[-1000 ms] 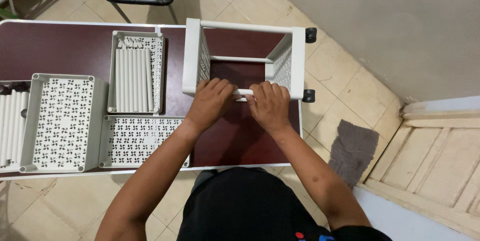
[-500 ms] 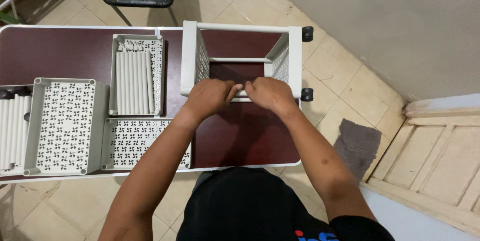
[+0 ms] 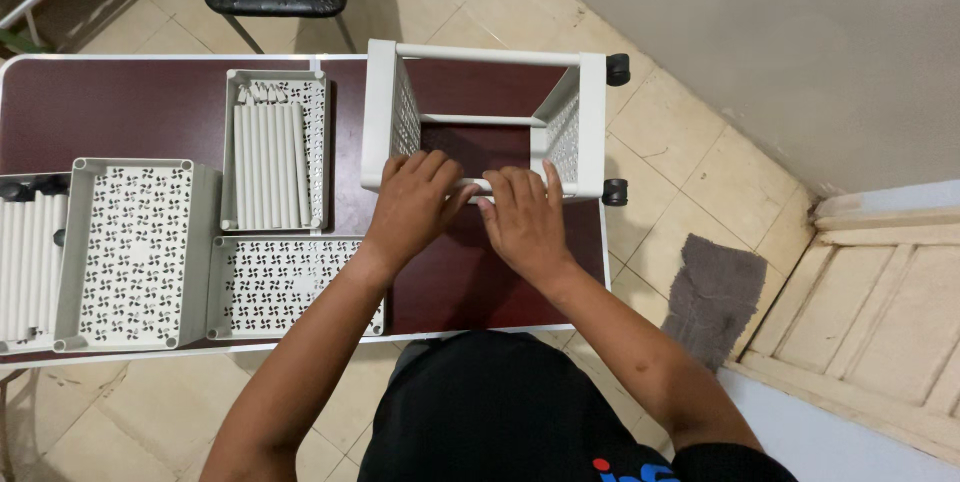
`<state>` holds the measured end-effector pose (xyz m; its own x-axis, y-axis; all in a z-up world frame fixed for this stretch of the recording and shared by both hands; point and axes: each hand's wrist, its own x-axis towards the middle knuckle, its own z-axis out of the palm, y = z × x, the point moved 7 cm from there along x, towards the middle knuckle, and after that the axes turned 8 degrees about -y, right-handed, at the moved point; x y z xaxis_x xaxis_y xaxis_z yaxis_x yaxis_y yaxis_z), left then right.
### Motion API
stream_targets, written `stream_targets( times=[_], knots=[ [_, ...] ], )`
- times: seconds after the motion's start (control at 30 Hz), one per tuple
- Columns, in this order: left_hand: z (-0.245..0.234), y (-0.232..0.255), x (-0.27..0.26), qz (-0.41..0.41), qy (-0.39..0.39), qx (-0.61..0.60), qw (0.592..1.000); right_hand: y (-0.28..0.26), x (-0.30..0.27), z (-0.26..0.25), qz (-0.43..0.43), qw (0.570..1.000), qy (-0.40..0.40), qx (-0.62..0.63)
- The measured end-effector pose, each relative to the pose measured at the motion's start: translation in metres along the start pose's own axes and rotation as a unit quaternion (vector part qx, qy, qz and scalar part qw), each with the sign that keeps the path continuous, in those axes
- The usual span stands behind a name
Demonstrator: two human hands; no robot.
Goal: The person assembles a white plastic shelving unit by inserting rods into perforated panels and attaching black corner connectors. They repeatedly insert and remove rods, align panels, and secure joints to build the frame on a maroon table.
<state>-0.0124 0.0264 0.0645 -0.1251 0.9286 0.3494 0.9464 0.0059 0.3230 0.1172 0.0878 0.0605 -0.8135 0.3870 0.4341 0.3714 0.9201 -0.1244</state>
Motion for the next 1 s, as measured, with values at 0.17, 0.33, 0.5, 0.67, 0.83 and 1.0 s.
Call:
stream_targets(
  times=[0.17, 0.33, 0.5, 0.67, 0.83, 1.0],
  knots=[
    [0.005, -0.001, -0.004, -0.012, -0.028, 0.003, 1.0, 0.006, 0.009, 0.017, -0.009, 0.999, -0.023, -0.029],
    [0.008, -0.007, -0.007, -0.011, -0.055, -0.023, 0.998, 0.015, 0.016, 0.022, -0.047, 0.998, -0.043, -0.023],
    [0.004, -0.007, -0.006, 0.01, -0.024, -0.024, 0.999, 0.027, 0.027, 0.03, -0.039, 0.986, -0.155, 0.045],
    [0.001, -0.013, -0.003, 0.004, -0.036, -0.076, 0.996, 0.042, 0.041, 0.044, 0.037, 0.937, -0.321, 0.13],
    [-0.006, -0.017, -0.003, 0.021, -0.042, -0.112, 0.993, 0.046, 0.048, 0.05, 0.091, 0.88, -0.428, 0.186],
    [-0.003, -0.023, 0.0, -0.007, -0.055, -0.149, 0.987, 0.038, 0.049, 0.034, 0.049, 0.92, -0.359, 0.147]
  ],
)
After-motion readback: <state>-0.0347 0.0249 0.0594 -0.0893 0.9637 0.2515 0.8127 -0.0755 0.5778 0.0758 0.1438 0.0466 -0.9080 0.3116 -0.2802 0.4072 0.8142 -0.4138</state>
